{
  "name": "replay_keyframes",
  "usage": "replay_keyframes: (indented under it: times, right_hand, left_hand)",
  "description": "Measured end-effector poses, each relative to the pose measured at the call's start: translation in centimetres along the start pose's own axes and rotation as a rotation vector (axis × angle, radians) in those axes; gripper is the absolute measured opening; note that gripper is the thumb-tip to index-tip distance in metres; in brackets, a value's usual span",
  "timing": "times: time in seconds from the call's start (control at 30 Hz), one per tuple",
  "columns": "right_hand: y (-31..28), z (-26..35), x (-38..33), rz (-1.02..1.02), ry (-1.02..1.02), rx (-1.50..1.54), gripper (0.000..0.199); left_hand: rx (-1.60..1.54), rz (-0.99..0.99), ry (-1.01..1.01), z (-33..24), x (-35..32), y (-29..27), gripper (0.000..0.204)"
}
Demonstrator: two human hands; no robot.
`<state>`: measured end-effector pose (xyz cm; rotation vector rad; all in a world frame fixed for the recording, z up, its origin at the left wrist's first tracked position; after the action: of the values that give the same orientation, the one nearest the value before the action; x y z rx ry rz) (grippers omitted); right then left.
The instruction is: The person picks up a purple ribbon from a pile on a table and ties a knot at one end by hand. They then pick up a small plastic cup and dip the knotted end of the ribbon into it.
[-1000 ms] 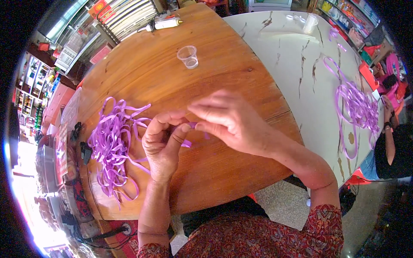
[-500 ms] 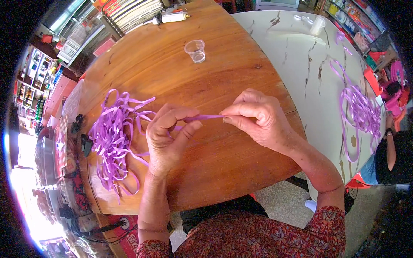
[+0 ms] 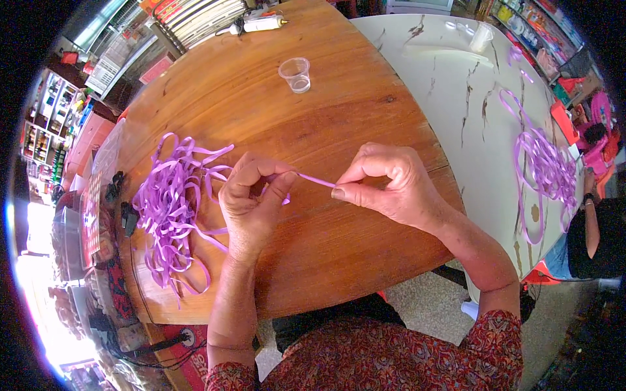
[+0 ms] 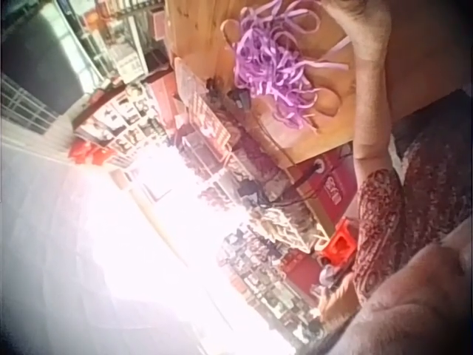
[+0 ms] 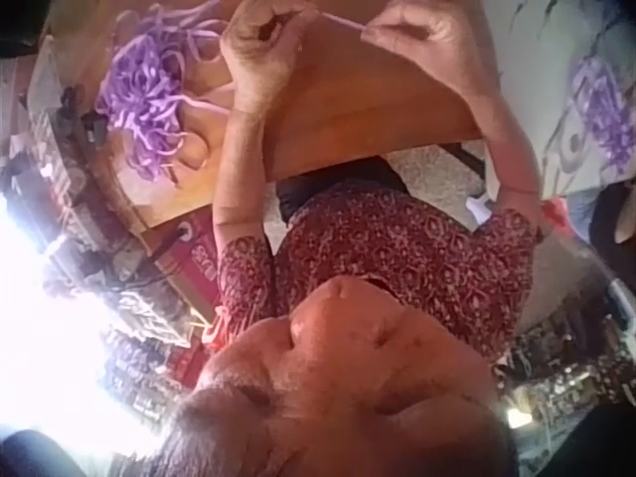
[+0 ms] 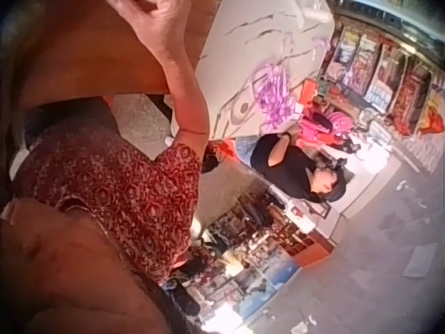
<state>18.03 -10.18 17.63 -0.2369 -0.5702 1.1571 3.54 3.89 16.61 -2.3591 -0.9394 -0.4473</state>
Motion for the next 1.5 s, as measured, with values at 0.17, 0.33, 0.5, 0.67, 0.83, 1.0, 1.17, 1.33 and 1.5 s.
replay_keyframes:
  times: [0.17, 0.33, 0.5, 0.67, 0.83, 1.0, 1.17, 1.33, 1.5]
  right_hand:
    - [1.2, -0.3, 0.2, 0.1, 0.054, 0.306, 0.009]
    - [2.1, 0.3, 1.0, 0.056, 0.08, 0.492, 0.018]
    - [2.8, 0.5, 2.2, 0.01, 0.019, 0.349, 0.026]
    - [2.6, -0.3, 2.4, -0.119, -0.055, 0.085, 0.028]
    - [2.7, -0.1, 2.3, -0.172, -0.097, -0.056, 0.027]
    - [2.6, 0.0, 2.3, -0.245, -0.218, -0.166, 0.027]
    - [2.8, 0.6, 2.1, -0.284, -0.307, -0.324, 0.026]
    - [2.9, 1.0, 2.0, -0.215, -0.171, -0.193, 0.026]
    - [2.5, -0.3, 1.9, -0.077, 0.011, 0.258, 0.023]
  left_hand:
    - [-0.292, -0.066, -0.302, 1.3, -0.8, 1.0, 0.011]
    - [-0.496, -0.115, -0.444, 1.1, -0.9, 1.6, 0.01]
    - [-0.514, -0.14, -0.278, 1.2, -1.4, 1.9, 0.011]
    - [-0.676, -0.139, -0.457, 0.8, -1.4, 2.1, 0.012]
    - [-0.612, -0.133, -0.434, 1.2, -1.8, 2.4, 0.014]
    - [-0.729, -0.172, -0.507, 0.5, -1.5, 2.9, 0.012]
    - [-0.722, -0.169, -0.611, 0.6, -2.0, 2.8, 0.011]
    - [-0.808, -0.174, -0.606, 0.5, -2.1, 2.6, 0.009]
    - [-0.875, -0.172, -0.601, 0.4, -1.9, 2.7, 0.009]
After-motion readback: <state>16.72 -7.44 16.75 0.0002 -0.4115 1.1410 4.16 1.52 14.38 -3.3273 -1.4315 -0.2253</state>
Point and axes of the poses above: each hand's wrist, its own x-axis towards the middle knuckle, its own y-axis out of the palm, z = x × y, the point moved 3 cm from there along x, towards the middle knuckle, and after that the axes turned 3 degrees about y, right-handed, at the moved point
